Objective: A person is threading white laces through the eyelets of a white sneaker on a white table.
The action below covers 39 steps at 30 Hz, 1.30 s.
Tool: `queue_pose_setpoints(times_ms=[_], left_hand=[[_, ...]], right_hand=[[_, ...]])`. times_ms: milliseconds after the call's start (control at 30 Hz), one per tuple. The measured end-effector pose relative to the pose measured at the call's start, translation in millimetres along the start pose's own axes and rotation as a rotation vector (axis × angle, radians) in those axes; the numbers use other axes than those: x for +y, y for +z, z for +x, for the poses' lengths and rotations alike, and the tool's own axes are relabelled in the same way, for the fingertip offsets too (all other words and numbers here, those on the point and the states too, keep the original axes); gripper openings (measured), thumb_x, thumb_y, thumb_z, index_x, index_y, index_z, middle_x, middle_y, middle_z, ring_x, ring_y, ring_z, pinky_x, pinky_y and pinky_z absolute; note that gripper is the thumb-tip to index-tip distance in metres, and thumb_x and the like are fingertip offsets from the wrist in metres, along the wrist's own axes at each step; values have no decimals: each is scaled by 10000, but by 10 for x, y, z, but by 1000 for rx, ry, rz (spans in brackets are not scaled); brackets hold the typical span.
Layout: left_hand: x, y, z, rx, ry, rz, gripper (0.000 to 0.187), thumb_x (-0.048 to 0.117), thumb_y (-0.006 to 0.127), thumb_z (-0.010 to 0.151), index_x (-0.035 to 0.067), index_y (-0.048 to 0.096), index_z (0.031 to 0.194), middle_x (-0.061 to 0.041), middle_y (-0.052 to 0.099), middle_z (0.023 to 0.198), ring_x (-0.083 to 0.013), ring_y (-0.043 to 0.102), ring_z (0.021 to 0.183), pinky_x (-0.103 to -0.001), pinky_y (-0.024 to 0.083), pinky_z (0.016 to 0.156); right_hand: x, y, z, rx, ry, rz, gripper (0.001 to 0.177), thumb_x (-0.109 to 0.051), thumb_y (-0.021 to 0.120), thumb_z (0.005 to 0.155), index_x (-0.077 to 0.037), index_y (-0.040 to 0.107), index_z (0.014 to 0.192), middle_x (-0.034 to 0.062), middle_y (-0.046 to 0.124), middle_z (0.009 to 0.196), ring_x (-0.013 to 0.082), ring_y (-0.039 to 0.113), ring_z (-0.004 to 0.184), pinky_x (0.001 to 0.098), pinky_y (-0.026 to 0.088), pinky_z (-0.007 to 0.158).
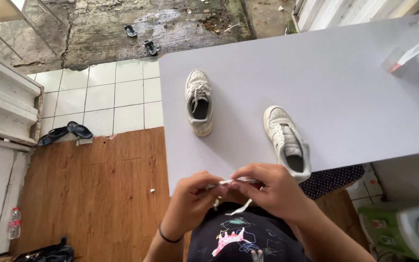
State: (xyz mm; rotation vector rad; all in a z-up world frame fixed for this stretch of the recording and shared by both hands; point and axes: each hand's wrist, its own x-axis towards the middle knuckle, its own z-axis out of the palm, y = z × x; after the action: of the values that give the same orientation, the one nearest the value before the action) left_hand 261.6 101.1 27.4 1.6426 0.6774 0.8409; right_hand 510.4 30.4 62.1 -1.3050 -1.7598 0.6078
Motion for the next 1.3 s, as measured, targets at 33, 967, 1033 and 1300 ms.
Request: queue_pose_setpoints(times_ms=[33, 967, 1033, 1300], left_hand=[[28, 25, 104, 34, 36, -28, 60, 51, 845, 1033, 48, 877, 1083, -53, 812, 884, -123, 717, 729, -267, 559, 654], [359, -344, 1551, 366, -60, -59, 191, 140, 780, 1114, -16, 874, 1175, -116, 819, 834, -75, 417, 565, -235, 306, 555], [437, -112, 1757, 291, -150, -98, 185, 138, 799, 1064, -28, 880, 1075, -132, 834, 828, -72, 314, 525, -240, 226, 472], [711, 582, 3105, 73, 149, -159, 193, 180, 761, 1159, -2, 825, 1172, -81, 813, 949, -37, 381, 564, -206, 277, 499]], right_hand=[[46, -193, 54, -78, -11, -29, 156, -228, 856, 1024, -139, 851, 1152, -6, 830, 867, 121, 651, 643, 294, 491, 599], [1415, -2220, -829, -235, -255, 917, 237, -44, 578, 1080, 8, 682, 873, 89, 634, 688, 269, 466, 446, 441, 317, 431], [1763, -2399, -932, -228, -434, 1179, 106, -12, 641, 1040, 0, 743, 1066, 64, 686, 732, 242, 547, 399, 410, 427, 354], [2323, -3109, -980, 420, -310, 1232, 204, -199, 690, 1125, -308, 751, 965, -246, 719, 894, -123, 575, 694, 104, 389, 744]])
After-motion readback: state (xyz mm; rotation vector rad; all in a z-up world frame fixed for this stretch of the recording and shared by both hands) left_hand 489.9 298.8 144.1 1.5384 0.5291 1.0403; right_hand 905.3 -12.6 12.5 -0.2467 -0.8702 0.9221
